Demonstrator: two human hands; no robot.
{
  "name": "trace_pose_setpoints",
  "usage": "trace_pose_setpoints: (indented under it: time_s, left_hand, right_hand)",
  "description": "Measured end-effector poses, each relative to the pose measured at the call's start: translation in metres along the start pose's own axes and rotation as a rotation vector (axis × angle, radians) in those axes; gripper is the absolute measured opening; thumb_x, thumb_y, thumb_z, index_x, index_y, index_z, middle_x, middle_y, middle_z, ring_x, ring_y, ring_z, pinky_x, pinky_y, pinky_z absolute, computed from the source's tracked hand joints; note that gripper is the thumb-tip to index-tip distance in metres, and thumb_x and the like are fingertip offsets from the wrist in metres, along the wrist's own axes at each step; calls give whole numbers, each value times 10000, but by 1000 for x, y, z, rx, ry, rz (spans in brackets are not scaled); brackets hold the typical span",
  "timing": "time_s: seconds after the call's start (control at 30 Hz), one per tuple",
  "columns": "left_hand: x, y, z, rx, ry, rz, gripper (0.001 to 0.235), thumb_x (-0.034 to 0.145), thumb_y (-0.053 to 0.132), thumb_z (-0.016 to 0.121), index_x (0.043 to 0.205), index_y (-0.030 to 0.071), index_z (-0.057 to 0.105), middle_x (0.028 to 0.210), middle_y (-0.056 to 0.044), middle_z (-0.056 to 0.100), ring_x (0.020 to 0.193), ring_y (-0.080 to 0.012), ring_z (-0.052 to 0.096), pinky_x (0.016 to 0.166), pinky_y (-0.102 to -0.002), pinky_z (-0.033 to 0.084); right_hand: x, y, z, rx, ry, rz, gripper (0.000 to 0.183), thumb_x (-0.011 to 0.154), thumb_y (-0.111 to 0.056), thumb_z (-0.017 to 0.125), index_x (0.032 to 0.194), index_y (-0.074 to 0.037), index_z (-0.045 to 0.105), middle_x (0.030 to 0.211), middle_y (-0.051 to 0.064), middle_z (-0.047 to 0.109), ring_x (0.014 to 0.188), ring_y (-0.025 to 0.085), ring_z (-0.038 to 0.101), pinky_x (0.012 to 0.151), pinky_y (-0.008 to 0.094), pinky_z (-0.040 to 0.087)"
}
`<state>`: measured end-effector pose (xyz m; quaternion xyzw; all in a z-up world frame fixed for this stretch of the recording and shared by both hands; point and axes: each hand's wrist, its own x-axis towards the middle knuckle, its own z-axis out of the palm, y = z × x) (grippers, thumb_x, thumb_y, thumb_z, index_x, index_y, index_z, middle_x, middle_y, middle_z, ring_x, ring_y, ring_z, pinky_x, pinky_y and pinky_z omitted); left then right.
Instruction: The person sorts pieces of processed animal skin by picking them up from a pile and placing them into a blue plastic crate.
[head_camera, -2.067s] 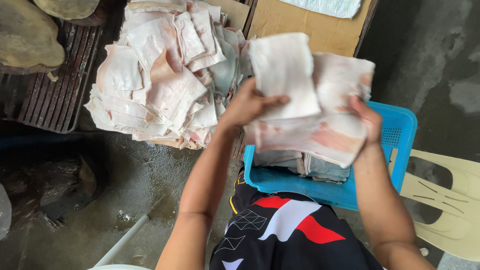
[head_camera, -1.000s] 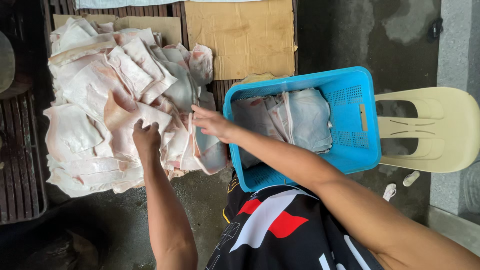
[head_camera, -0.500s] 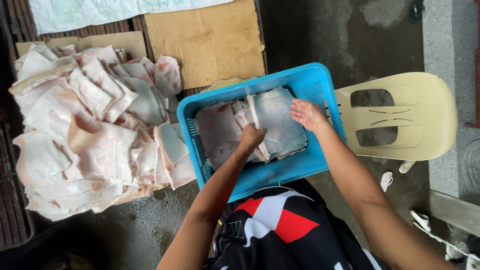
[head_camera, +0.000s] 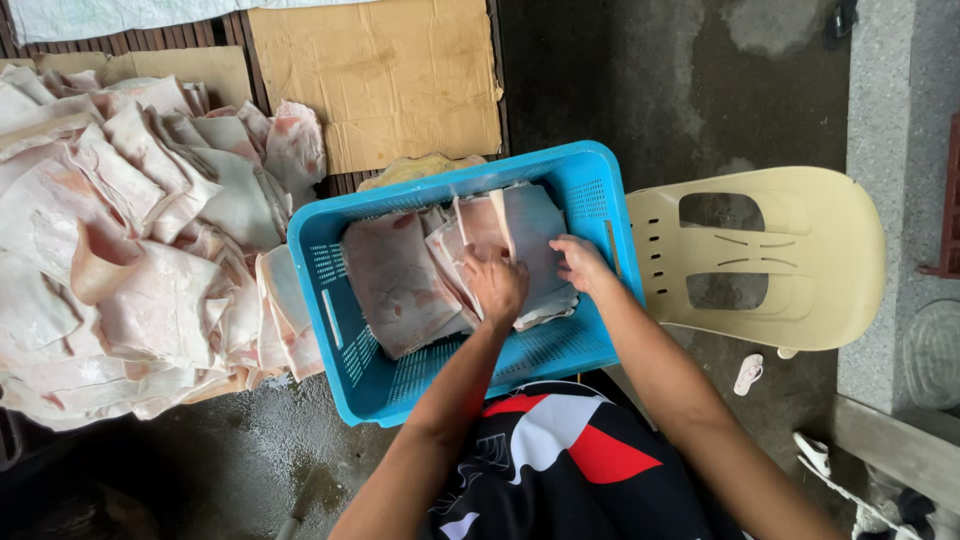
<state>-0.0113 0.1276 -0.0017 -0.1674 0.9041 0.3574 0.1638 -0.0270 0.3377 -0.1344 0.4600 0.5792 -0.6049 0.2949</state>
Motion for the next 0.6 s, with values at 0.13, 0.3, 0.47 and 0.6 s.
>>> trace_pose_setpoints:
  time_s: [0.13, 0.3, 0.47, 0.6]
  left_hand:
    - [-9, 2, 7, -54, 254, -49, 578, 724, 198, 766, 1242, 10, 595, 1375, -327, 439, 1214, -476, 459, 1048, -522, 391]
    - [24, -5, 0, -268, 226, -290, 614, 754, 216, 766, 1269, -26, 536, 1249, -258, 594, 1192, -413, 550, 1064, -478, 421]
    - [43, -17, 8, -421, -28, -449, 535, 764, 207, 766, 1206, 34, 519, 1170, -257, 679, 1112, -412, 645, 1014, -453, 496]
    - [41, -29, 57, -898, 172, -466, 687, 663, 77, 830, 1227, 39, 439, 1207, -245, 596, 1124, -360, 597, 951, -430, 489]
  right_hand:
    - [0, -5, -1, -4, -11, 10, 653, 858, -252, 721, 1473, -155, 526, 1491, 112, 482, 1332, 368, 447, 1055, 531, 429]
    - [12, -10, 3, -19, -43, -4, 627, 846, -258, 723, 1440, -162, 547, 1484, 129, 515, 1286, 353, 488, 1005, 523, 447]
    - [13, -15, 12, -9, -68, 29, 616, 853, -260, 728, 1436, -186, 544, 1498, 136, 473, 1232, 354, 472, 965, 526, 447]
    - [10, -20, 9, 4, -92, 20, 632, 863, -303, 711, 1454, -207, 509, 1566, 69, 416, 1297, 360, 443, 1005, 542, 419]
